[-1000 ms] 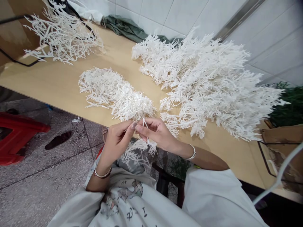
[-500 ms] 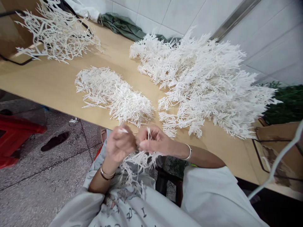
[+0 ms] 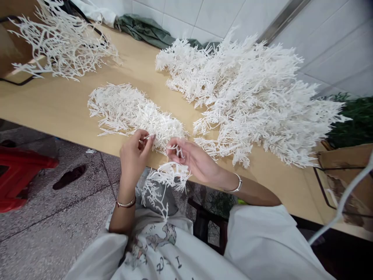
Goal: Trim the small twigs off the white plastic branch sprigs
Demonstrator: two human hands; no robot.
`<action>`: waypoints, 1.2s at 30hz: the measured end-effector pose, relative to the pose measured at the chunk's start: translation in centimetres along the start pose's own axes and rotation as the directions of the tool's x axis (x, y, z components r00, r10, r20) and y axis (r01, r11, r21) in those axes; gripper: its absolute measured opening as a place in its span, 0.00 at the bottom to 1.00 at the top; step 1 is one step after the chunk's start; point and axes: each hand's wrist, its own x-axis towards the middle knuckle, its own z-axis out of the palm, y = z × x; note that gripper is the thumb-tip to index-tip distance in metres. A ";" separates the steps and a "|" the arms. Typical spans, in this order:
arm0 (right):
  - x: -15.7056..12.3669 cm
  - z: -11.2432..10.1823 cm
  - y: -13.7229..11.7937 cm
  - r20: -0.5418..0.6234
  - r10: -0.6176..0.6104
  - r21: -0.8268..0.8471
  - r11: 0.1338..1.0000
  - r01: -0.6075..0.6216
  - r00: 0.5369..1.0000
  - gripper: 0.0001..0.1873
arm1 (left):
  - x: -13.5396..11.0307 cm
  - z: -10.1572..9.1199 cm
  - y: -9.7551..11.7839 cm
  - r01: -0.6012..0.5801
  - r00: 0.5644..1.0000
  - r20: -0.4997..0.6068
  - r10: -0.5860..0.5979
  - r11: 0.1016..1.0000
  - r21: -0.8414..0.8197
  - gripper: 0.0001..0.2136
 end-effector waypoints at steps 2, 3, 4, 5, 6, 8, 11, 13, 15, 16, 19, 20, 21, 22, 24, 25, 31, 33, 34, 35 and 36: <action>0.1 -0.2 -0.3 -0.055 -0.001 0.034 0.999 0.003 0.998 0.10 | 0.6 -0.2 -0.1 -0.021 1.000 0.025 0.019 0.996 0.084 0.07; 0.2 -0.3 -0.4 -0.075 0.003 0.049 0.999 0.001 0.997 0.09 | 0.9 -0.3 -0.1 -0.031 0.999 0.040 0.027 0.995 0.090 0.08; 0.2 -0.3 -0.5 -0.090 0.010 0.060 0.998 -0.004 0.996 0.08 | 1.0 -0.5 -0.1 -0.040 0.998 0.051 0.036 0.995 0.086 0.08; 0.2 -0.4 -0.6 -0.099 0.018 0.066 0.998 -0.012 0.995 0.07 | 1.1 -0.6 -0.1 -0.051 0.997 0.056 0.046 0.995 0.080 0.10; 0.2 -0.4 -0.7 -0.104 0.029 0.066 0.998 -0.022 0.994 0.06 | 1.2 -0.7 -0.2 -0.064 0.997 0.054 0.059 0.995 0.078 0.11; 0.1 -0.3 -0.8 -0.108 0.049 0.058 0.997 -0.043 0.993 0.06 | 1.3 -1.0 -0.3 -0.091 0.995 0.043 0.087 0.993 0.079 0.14; 0.1 -0.1 -0.8 -0.112 0.062 0.045 0.997 -0.057 0.992 0.05 | 1.1 -1.5 -0.4 -0.106 0.994 0.018 0.106 0.994 0.018 0.13; 0.0 0.0 -0.8 -0.118 0.059 0.039 0.998 -0.055 0.991 0.05 | 0.7 -2.1 -0.1 -0.119 0.992 -0.043 0.117 0.991 -0.061 0.11; -0.1 0.1 -0.8 -0.117 0.052 0.034 0.998 -0.048 0.992 0.05 | -0.1 -2.7 0.4 -0.159 0.986 -0.071 0.149 0.974 -0.161 0.06; -0.1 0.1 -0.8 -0.111 0.047 0.031 0.999 -0.044 0.993 0.05 | -0.6 -2.9 0.7 -0.169 0.986 -0.036 0.166 0.961 -0.218 0.04; -0.4 0.2 -0.7 -0.066 0.040 0.011 0.999 -0.040 0.997 0.05 | -2.3 -3.2 1.7 -0.124 0.952 0.224 0.210 0.930 -0.345 0.04; -0.4 0.3 -0.6 -0.055 0.041 0.003 0.999 -0.041 0.998 0.05 | -2.7 -3.1 1.9 -0.101 0.922 0.315 0.225 0.925 -0.365 0.03; -0.5 0.3 -0.5 -0.047 0.041 -0.004 0.999 -0.041 0.998 0.05 | -3.1 -3.0 2.1 -0.083 0.889 0.390 0.241 0.921 -0.380 0.02; -0.6 0.3 -0.4 -0.037 0.033 -0.013 0.999 -0.034 0.999 0.05 | -3.4 -2.7 2.2 -0.062 0.859 0.445 0.252 0.915 -0.399 0.02; -0.7 0.3 -0.1 -0.010 -0.019 -0.060 0.998 0.018 1.000 0.05 | -3.8 -2.2 2.2 0.009 0.827 0.507 0.241 0.897 -0.441 0.03; -0.7 0.3 0.0 0.017 -0.059 -0.111 0.992 0.061 0.998 0.06 | -3.9 -2.0 2.1 0.051 0.828 0.517 0.216 0.890 -0.453 0.04; -1.2 0.6 0.2 0.179 -0.296 -0.506 0.790 0.345 0.938 0.12 | -4.1 -1.3 1.8 0.098 0.850 0.504 0.154 0.894 -0.437 0.07; -1.4 0.7 0.2 0.204 -0.321 -0.579 0.722 0.379 0.925 0.14 | -4.3 -1.5 1.8 0.049 0.841 0.505 0.193 0.903 -0.427 0.08; -1.6 0.7 0.1 0.206 -0.325 -0.612 0.694 0.380 0.923 0.16 | -4.4 -1.6 1.8 0.030 0.837 0.504 0.211 0.903 -0.428 0.09; -1.7 0.6 0.1 0.200 -0.331 -0.646 0.663 0.378 0.922 0.18 | -4.5 -1.6 1.8 0.019 0.840 0.495 0.223 0.899 -0.437 0.10; -1.7 0.6 0.0 0.193 -0.350 -0.684 0.623 0.381 0.917 0.19 | -4.6 -1.7 1.8 0.020 0.850 0.477 0.223 0.892 -0.452 0.11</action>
